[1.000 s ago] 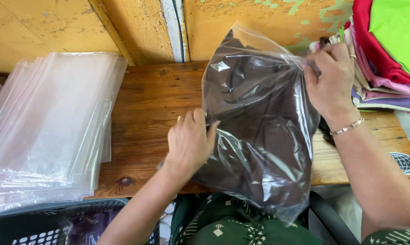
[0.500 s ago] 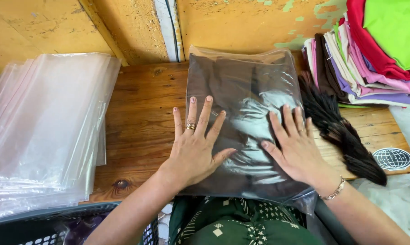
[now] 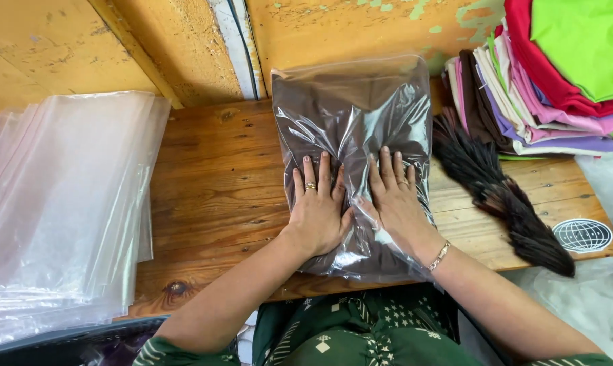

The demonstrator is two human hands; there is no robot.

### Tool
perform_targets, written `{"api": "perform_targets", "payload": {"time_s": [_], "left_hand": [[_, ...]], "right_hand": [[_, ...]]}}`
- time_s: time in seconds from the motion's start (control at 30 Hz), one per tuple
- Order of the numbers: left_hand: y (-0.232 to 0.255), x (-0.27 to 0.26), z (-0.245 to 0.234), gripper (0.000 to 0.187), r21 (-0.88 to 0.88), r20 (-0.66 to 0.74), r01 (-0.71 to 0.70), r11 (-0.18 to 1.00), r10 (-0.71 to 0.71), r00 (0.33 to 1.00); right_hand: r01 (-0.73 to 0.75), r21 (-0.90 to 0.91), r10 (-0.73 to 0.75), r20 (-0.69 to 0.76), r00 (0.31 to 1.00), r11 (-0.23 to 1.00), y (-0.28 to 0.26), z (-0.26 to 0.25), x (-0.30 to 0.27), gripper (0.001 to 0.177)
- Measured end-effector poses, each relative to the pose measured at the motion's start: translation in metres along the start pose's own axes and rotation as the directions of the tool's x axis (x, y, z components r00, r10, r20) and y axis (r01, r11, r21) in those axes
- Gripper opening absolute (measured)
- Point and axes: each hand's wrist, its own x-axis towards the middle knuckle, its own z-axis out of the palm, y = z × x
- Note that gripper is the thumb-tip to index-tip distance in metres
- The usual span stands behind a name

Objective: Inserting a brown pillow into a clear plastic bag and sealing the adhesive strip.

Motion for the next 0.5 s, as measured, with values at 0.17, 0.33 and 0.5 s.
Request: {"api": "perform_targets", "payload": {"time_s": [0.17,0.33,0.5], "left_hand": [[-0.017,-0.02,-0.004,0.074,-0.01,0.004,-0.072,0.997,0.072,0.997],[-0.029,-0.028,-0.002,0.076,-0.053,-0.045,-0.093,0.994,0.091,0.995],[-0.011,0.001,0.017,0.071,-0.068,-0.179,-0.081,0.994,0.067,0.982]], "right_hand": [[0.093,-0.108,-0.096,-0.021,0.995,0.99,0.001,-0.029,-0.029,0.073],[0.035,-0.072,-0.039,-0.054,0.998,0.997,0.032,-0.027,-0.031,0.073],[0.022,0.039,-0.016,-0.149,0.989,0.999,-0.003,-0.01,-0.001,0.07]]}}
